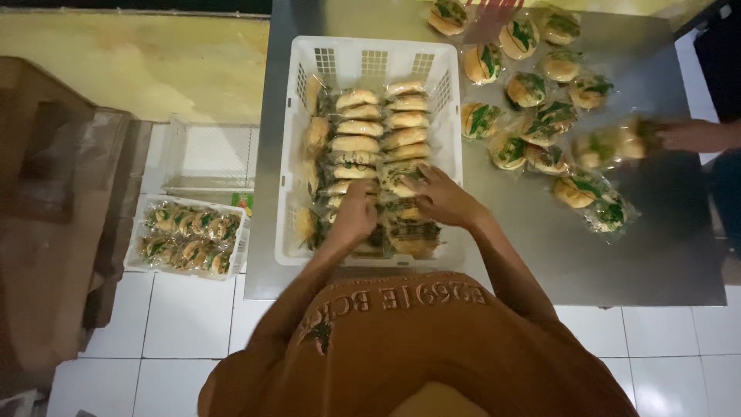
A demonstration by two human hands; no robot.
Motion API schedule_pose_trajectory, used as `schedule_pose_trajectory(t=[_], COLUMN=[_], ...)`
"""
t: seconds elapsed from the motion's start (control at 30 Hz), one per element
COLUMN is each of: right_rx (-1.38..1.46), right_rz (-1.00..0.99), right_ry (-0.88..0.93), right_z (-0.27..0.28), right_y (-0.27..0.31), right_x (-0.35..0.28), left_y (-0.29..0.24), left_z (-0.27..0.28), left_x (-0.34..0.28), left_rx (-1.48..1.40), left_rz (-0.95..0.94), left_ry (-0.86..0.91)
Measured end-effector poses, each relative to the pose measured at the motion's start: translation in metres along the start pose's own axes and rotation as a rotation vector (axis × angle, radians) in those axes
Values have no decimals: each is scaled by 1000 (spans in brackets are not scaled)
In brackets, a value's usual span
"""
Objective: Organizing packaged mini sandwiches into a plastic crate on a metal table.
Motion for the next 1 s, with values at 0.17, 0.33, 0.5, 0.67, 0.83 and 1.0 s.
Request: schedule_pose_trajectory(t=[0.17, 0.33, 0.5, 0.67, 0.83, 1.0], right_rx=[12, 3, 574, 200, -256, -149], right_rz=[-120, -126, -281, -589, -756, -476], right_ry=[-81, -138, -733, -704, -376, -575], right_z=[-4, -23, -41, -77, -107, -120], right_y=[21, -10, -84, -142, -154, -180], right_x=[-14, -15, -36, -54, -61, -76], left_y=[10, 58, 52, 51, 12, -45], left_z=[-16, -62, -53, -62, -86, -80], left_x=[55, 79, 84, 81, 85, 60], left_rx=[67, 226, 298, 400, 535, 607], left_rz=[339, -92, 187, 77, -323, -185], left_ry=[316, 285, 445, 306, 299, 433])
Point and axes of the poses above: each hand's wrist, its own x-axis towards the middle knuckle, its own z-axis out of the back of the hand, y = z × x, the point moved 1 cm from there along x, towards the middle knuckle, and after that the axes turned 8 degrees about z, right-handed, at the moved point
